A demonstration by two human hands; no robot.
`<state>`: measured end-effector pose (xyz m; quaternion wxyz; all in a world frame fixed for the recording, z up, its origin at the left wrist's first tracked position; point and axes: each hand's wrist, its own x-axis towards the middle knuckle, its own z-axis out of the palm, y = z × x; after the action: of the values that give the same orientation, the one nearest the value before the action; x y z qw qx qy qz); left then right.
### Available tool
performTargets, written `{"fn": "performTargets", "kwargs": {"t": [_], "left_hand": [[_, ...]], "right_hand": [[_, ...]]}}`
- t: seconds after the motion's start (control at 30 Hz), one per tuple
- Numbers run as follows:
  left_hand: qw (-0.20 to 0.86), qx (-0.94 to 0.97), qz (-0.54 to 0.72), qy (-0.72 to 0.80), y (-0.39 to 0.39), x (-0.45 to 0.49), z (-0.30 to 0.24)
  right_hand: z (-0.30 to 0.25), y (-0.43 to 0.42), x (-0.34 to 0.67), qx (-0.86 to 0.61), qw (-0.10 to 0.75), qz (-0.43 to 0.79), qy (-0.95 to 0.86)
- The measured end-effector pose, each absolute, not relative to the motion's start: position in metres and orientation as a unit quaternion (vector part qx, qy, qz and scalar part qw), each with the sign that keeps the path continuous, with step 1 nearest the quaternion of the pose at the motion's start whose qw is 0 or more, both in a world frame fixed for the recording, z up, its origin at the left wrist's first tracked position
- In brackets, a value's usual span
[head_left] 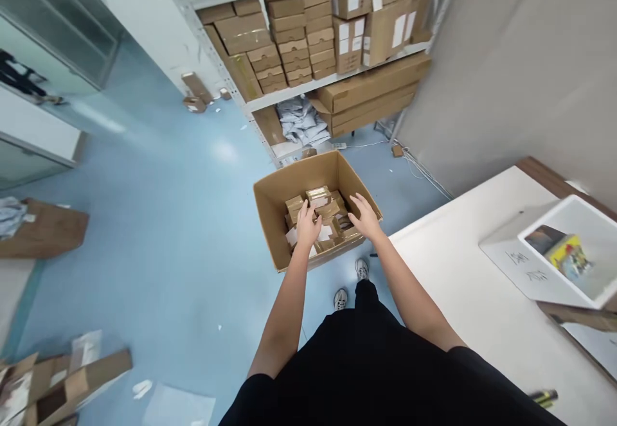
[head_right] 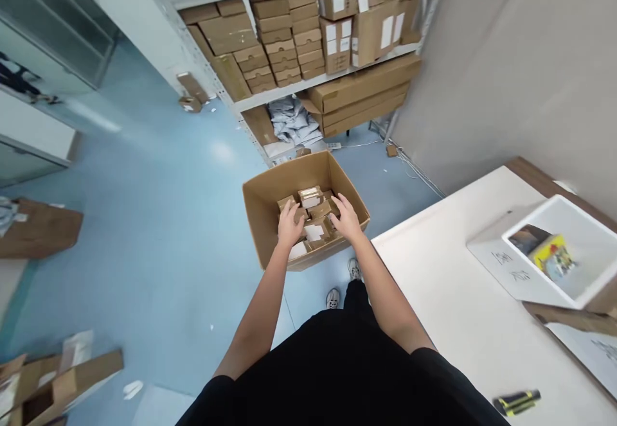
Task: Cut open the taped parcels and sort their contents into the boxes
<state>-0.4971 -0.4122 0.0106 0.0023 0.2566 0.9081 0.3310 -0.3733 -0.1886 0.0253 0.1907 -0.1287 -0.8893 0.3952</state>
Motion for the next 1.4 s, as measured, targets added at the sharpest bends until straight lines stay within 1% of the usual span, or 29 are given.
{"fn": "performTargets", "kwargs": {"t": [0.13,0.3,0.43,0.53,0.67,0.83,0.97,1.07,1.13,1.23,1.33,1.4], "left_hand": [[0.024,0.214,0.315,0.924,-0.402,-0.517,-0.007],[0.065,0.183,0.304,0.933,-0.36,-0.54,-0.033],[0.115,0.162,0.294,0.935,-0.333,-0.552,-0.068],[0.157,0.142,0.291,0.933,-0.323,-0.56,-0.105],[0.203,0.104,0.297,0.927,-0.312,-0.574,-0.177],[0.291,0.077,0.288,0.909,-0.286,-0.59,-0.301],[0.329,0.043,0.276,0.902,-0.272,-0.596,-0.395],[0.348,0.033,0.249,0.903,-0.278,-0.595,-0.441],[0.345,0.039,0.248,0.904,-0.289,-0.593,-0.459],[0.313,0.032,0.289,0.904,-0.307,-0.588,-0.473],[0.286,-0.005,0.329,0.9,-0.323,-0.582,-0.477],[0.296,-0.07,0.346,0.888,-0.33,-0.576,-0.478]], "right_hand": [[0.008,-0.17,-0.421,-0.115,0.148,0.416,-0.89],[-0.025,-0.139,-0.478,-0.104,0.094,0.445,-0.885],[-0.065,-0.118,-0.518,-0.107,0.041,0.451,-0.885],[-0.105,-0.11,-0.54,-0.119,-0.001,0.45,-0.885],[-0.179,-0.112,-0.554,-0.158,-0.055,0.431,-0.887],[-0.288,-0.12,-0.552,-0.223,-0.133,0.39,-0.883],[-0.367,-0.121,-0.55,-0.238,-0.132,0.375,-0.886],[-0.418,-0.125,-0.55,-0.246,-0.139,0.375,-0.883],[-0.448,-0.132,-0.551,-0.261,-0.139,0.387,-0.873],[-0.485,-0.146,-0.556,-0.303,-0.143,0.416,-0.846],[-0.506,-0.164,-0.567,-0.322,-0.176,0.45,-0.814],[-0.511,-0.176,-0.575,-0.313,-0.208,0.466,-0.801]]}}
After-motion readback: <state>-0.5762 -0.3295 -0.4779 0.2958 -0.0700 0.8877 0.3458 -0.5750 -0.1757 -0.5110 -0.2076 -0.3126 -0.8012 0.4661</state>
